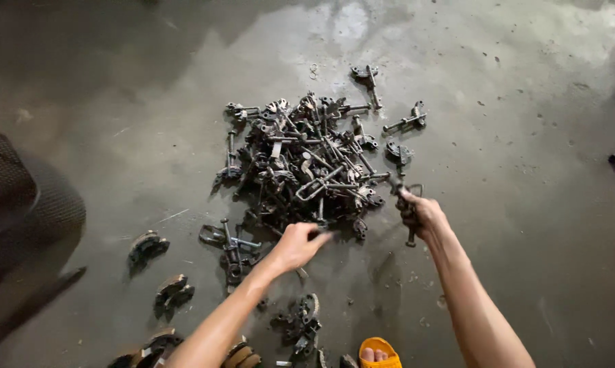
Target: Sorting through a pile of motorcycle brake shoes and metal linkages on the floor
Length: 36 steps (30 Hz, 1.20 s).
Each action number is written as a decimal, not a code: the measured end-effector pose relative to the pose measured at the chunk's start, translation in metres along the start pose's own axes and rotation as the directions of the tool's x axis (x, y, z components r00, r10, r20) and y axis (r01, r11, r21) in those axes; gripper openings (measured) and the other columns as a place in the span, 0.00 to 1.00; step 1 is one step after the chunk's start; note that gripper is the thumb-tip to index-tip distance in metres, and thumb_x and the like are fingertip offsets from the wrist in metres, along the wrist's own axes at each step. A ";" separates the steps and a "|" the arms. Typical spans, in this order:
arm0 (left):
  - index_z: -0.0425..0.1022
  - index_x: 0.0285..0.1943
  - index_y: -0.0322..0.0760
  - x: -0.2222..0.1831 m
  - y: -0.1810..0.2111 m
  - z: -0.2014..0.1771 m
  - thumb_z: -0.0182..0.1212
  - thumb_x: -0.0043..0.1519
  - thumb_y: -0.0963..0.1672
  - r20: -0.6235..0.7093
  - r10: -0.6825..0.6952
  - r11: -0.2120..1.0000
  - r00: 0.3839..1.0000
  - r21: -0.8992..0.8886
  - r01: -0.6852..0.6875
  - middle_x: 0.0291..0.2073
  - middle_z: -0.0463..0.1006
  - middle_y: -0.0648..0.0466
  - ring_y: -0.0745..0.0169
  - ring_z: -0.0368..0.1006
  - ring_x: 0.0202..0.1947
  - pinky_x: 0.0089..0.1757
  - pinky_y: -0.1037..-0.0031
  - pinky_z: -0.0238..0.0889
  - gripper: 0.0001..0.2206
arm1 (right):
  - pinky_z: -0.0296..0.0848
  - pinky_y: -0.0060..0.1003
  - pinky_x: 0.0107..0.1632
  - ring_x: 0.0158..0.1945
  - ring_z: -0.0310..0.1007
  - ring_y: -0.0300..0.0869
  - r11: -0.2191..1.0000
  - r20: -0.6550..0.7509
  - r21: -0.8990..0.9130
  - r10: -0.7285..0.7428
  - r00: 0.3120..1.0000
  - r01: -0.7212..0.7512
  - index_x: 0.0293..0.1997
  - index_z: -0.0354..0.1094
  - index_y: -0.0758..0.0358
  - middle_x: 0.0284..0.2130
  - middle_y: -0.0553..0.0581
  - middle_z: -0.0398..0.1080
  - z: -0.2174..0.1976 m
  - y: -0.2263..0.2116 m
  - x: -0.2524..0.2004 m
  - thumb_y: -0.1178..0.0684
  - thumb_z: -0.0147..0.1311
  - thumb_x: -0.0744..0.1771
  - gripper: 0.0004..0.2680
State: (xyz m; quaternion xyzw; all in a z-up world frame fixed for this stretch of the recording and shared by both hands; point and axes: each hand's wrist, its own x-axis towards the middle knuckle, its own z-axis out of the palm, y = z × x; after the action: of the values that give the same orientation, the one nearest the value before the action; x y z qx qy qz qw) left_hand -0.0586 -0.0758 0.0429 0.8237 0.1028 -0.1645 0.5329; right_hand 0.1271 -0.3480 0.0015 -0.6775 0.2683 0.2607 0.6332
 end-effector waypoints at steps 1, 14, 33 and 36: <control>0.81 0.49 0.33 0.009 0.002 0.003 0.58 0.64 0.49 -0.069 -0.028 0.990 0.997 -0.139 0.019 0.45 0.83 0.39 0.33 0.77 0.51 0.50 0.50 0.72 0.16 | 0.55 0.26 0.18 0.17 0.60 0.33 0.993 0.019 0.045 -0.109 0.994 0.108 0.35 0.64 0.71 0.18 0.51 0.61 0.014 -0.005 -0.012 0.57 0.62 0.65 0.08; 0.76 0.52 0.35 -0.005 -0.024 -0.070 0.52 0.73 0.49 -0.686 -0.192 0.892 0.702 -0.421 -0.167 0.41 0.80 0.44 0.50 0.77 0.45 0.53 0.58 0.69 0.14 | 0.73 0.60 0.46 0.45 0.77 0.66 0.625 0.463 -0.515 -0.373 0.804 0.586 0.54 0.69 0.71 0.38 0.78 0.74 0.132 -0.008 -0.118 0.56 0.56 0.65 0.13; 0.68 0.63 0.30 0.003 -0.050 -0.065 0.52 0.70 0.51 -0.526 0.619 0.785 0.583 0.402 -0.471 0.37 0.77 0.41 0.40 0.79 0.36 0.41 0.56 0.76 0.21 | 0.74 0.53 0.47 0.45 0.79 0.59 0.514 0.540 -0.567 -0.358 0.762 0.644 0.45 0.75 0.65 0.33 0.70 0.77 0.139 -0.016 -0.088 0.55 0.52 0.64 0.09; 0.68 0.62 0.36 0.000 -0.040 -0.074 0.50 0.69 0.54 -0.543 0.616 0.782 0.571 0.507 -0.362 0.38 0.79 0.47 0.40 0.80 0.36 0.37 0.59 0.76 0.22 | 0.74 0.57 0.47 0.46 0.78 0.65 0.481 0.540 -0.575 -0.385 0.748 0.662 0.43 0.73 0.66 0.34 0.73 0.76 0.147 -0.026 -0.129 0.55 0.52 0.65 0.08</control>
State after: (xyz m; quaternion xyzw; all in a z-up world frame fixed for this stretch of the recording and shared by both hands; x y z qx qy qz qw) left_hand -0.0602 0.0087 0.0369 0.8975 0.0256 0.2924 0.3292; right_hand 0.0500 -0.1956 0.1006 -0.8657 -0.1980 0.2479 0.3871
